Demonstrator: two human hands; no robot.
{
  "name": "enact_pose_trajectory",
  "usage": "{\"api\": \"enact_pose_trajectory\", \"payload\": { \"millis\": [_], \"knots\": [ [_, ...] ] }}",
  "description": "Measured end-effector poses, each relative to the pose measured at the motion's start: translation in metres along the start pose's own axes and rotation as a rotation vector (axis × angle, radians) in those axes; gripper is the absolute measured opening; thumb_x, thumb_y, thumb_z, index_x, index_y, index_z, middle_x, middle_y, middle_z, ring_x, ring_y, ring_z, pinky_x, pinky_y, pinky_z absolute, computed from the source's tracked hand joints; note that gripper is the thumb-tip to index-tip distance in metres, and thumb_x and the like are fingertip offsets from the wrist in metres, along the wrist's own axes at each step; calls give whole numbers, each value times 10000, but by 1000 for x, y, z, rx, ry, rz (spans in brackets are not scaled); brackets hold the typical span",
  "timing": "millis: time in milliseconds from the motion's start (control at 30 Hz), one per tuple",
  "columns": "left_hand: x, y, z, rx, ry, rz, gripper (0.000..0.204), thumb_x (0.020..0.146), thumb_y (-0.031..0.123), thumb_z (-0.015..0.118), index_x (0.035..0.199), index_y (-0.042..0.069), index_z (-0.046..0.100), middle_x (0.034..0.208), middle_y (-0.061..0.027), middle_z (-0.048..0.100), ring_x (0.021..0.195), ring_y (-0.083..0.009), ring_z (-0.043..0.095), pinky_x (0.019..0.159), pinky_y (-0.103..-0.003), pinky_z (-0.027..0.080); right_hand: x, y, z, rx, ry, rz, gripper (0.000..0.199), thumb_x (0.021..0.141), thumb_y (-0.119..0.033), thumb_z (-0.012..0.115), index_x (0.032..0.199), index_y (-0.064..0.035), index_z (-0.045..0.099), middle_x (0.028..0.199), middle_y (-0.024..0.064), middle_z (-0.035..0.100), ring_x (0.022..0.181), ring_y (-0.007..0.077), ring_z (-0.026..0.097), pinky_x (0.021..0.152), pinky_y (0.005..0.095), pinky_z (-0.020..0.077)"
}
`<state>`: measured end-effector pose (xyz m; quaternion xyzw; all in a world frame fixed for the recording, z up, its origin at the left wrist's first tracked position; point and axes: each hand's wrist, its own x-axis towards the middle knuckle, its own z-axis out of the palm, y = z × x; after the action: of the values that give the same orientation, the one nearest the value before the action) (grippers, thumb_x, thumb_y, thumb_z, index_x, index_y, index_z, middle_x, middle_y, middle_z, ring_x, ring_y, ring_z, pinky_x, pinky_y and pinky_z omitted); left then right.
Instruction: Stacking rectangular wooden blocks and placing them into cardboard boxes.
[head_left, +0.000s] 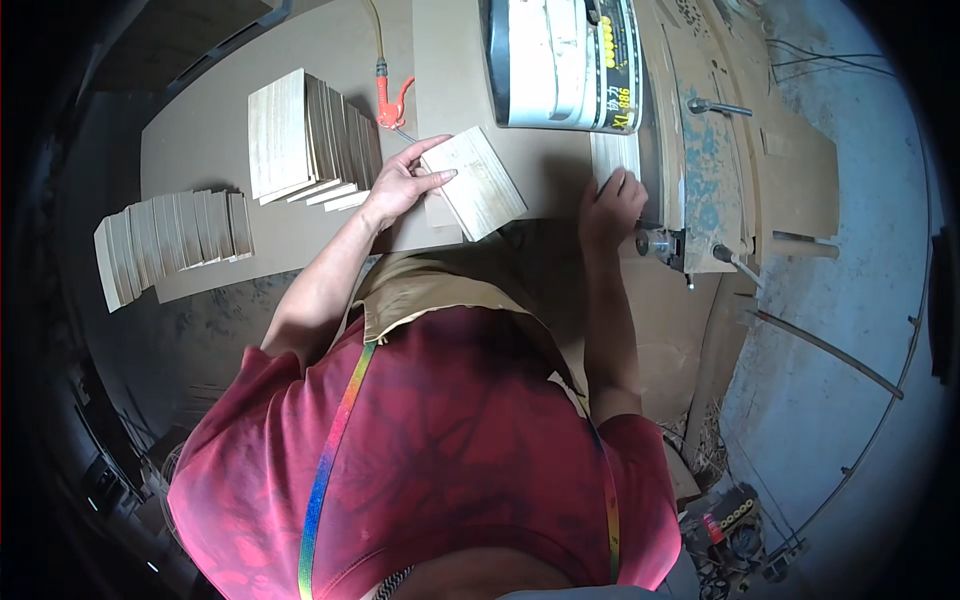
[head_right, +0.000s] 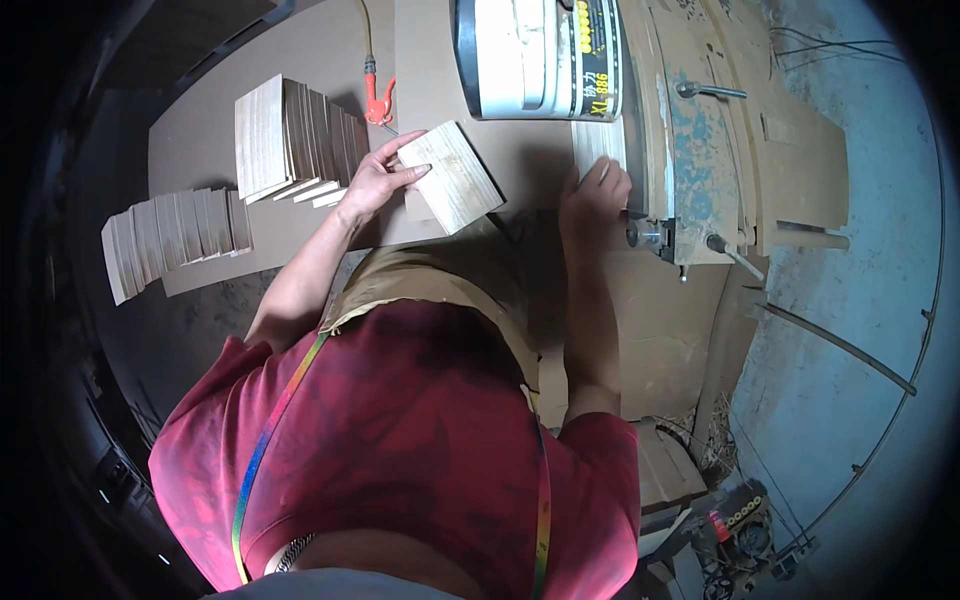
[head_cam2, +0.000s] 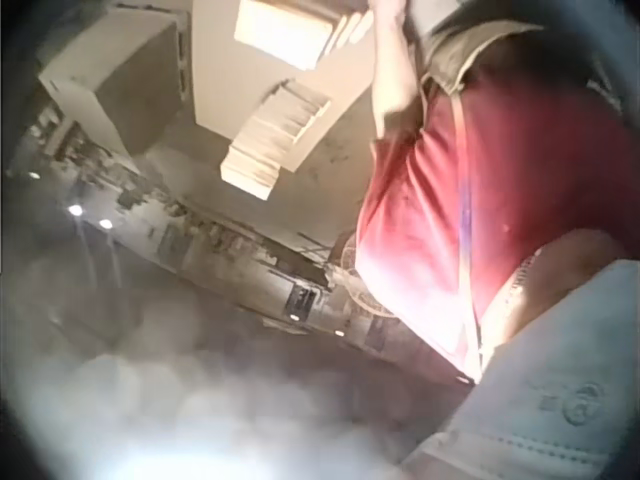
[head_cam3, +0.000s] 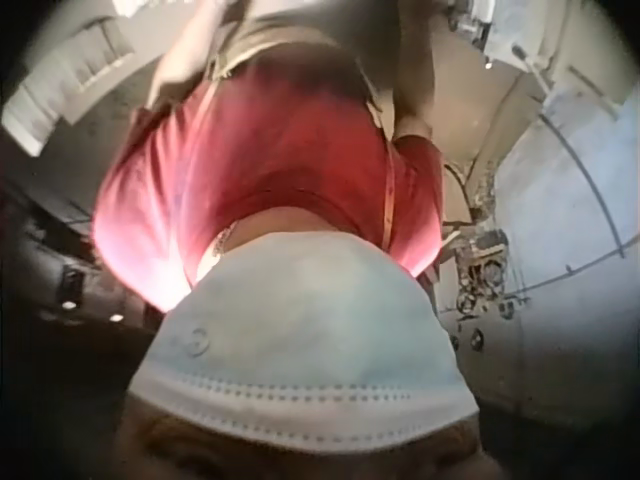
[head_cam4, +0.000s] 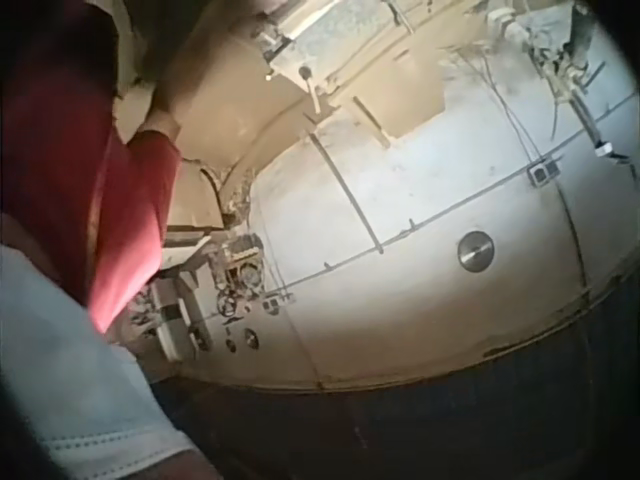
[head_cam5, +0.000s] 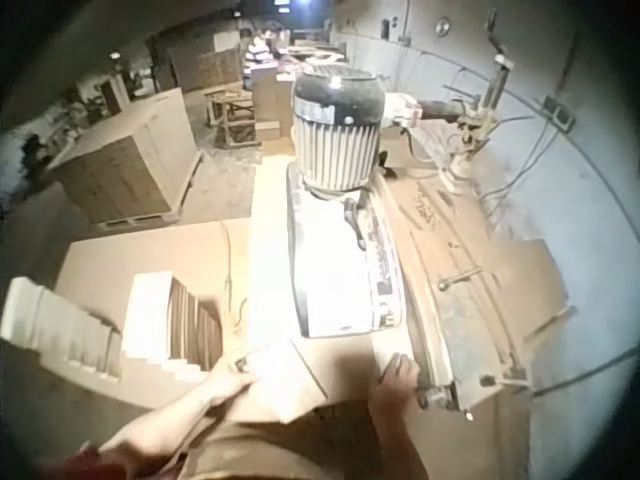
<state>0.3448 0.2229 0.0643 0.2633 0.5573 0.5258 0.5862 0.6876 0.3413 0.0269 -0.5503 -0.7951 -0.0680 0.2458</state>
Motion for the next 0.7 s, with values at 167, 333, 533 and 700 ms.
{"api": "enact_pose_trajectory", "payload": {
  "millis": [167, 333, 533, 700],
  "knots": [
    [7, 17, 30, 96, 86, -75, 528, 915, 44, 852, 1409, 41, 667, 1010, -35, 725, 726, -64, 613, 658, -181, 487, 50, -10, 39, 82, 132, 57, 390, 920, -218, 746, 1227, 17, 692, 1221, 227, 631, 1048, 412, 605, 918, 480, 544],
    [30, -30, 28, 96, 193, 188, 483, 910, 79, 868, 1359, 38, 694, 983, -27, 727, 736, -67, 611, 673, -198, 495, 10, -137, -44, 401, -349, -151, 507, 876, -293, 816, 1269, 9, 707, 1279, 216, 630, 1091, 393, 597, 919, 466, 545],
    [26, -14, 40, 76, 153, 99, 463, 903, 98, 878, 1331, 40, 711, 937, -26, 721, 754, -73, 612, 694, -214, 507, -15, -121, -57, 475, -209, -88, 538, 818, -277, 867, 1265, -20, 714, 1302, 202, 633, 1093, 382, 610, 921, 463, 540],
    [9, -4, 22, 134, 163, 15, 448, 902, 100, 881, 1312, 33, 712, 901, -26, 717, 765, -78, 613, 694, -203, 499, -34, -39, -67, 295, -131, 15, 507, 816, -260, 867, 1241, -24, 722, 1270, 196, 650, 1101, 394, 614, 954, 476, 535]
  ]
}}
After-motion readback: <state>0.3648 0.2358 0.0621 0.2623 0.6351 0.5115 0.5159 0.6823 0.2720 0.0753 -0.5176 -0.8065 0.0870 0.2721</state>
